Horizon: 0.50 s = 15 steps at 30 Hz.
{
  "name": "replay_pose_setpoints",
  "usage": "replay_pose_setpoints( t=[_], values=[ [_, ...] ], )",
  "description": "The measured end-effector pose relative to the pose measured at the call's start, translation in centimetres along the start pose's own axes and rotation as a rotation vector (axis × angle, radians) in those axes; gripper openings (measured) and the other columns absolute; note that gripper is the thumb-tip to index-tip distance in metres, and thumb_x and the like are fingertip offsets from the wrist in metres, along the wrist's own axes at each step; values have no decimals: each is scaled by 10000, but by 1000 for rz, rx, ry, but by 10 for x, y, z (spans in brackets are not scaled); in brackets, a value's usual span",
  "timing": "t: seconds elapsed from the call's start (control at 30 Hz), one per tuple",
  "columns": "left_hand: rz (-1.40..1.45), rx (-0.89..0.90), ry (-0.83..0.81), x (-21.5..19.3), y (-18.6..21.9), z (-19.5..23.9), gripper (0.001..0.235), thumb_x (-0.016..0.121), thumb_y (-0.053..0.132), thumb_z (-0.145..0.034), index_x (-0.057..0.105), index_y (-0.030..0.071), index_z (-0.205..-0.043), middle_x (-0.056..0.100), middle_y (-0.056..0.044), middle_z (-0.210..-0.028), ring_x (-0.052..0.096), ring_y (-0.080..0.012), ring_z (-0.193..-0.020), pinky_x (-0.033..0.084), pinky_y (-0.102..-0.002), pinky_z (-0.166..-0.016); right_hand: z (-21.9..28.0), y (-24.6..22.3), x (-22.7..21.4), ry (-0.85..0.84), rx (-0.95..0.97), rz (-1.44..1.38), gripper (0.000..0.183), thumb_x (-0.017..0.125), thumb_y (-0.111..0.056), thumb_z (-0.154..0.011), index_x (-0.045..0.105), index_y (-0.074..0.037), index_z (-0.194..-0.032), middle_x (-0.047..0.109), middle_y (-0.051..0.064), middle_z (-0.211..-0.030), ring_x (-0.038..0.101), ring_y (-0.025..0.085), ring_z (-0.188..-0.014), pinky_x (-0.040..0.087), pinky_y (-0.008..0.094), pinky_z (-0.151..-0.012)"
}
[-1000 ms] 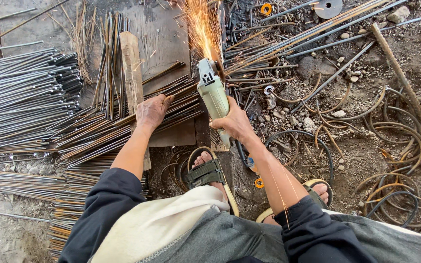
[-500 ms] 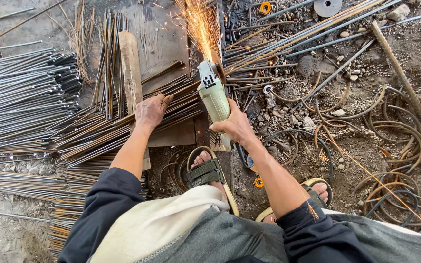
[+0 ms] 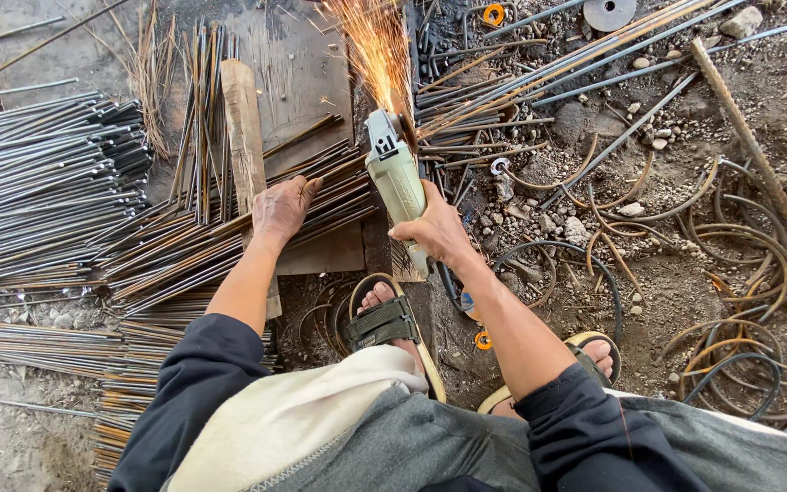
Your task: The person uses an angle grinder to cut a bundle of metal rods resting on a wooden plank. Sparks fly as the grinder cuts through the metal. The person repeatedly repositions the rods and continues cutting them into shorter pieces.
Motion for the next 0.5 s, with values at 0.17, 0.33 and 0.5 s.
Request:
replay_pose_setpoints(
  t=[0.17,0.33,0.5],
  values=[
    [0,1,6,2,-1,0,669,188,743,-931,516,163,-866,614,-161,-863,596,-397,-930,464,-501,-827,7,2,-2,-4,21,45,939,754,-260,-514,403,-144,-1377,614,199,-1001,598,353,-994,419,467,-875],
    [-30,3,5,5,-4,-2,649,182,737,-927,519,184,-893,618,-146,-885,599,-378,-946,465,-490,-840,10,4,-2,-12,37,37,944,756,-254,-518,400,-126,-1383,605,203,-1013,588,354,-1007,416,469,-884],
    [7,1,12,1,0,-1,654,184,727,-934,511,165,-862,613,-156,-870,596,-388,-933,464,-499,-832,5,6,-2,3,4,2,935,744,-199,-521,395,-99,-1383,608,206,-987,585,342,-954,421,468,-865]
  ],
)
Point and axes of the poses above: each hand's wrist, its own z-axis away from the middle knuckle, its own x-axis out of the palm, y = z × x, the point moved 9 cm from there along -z, towards the middle knuckle
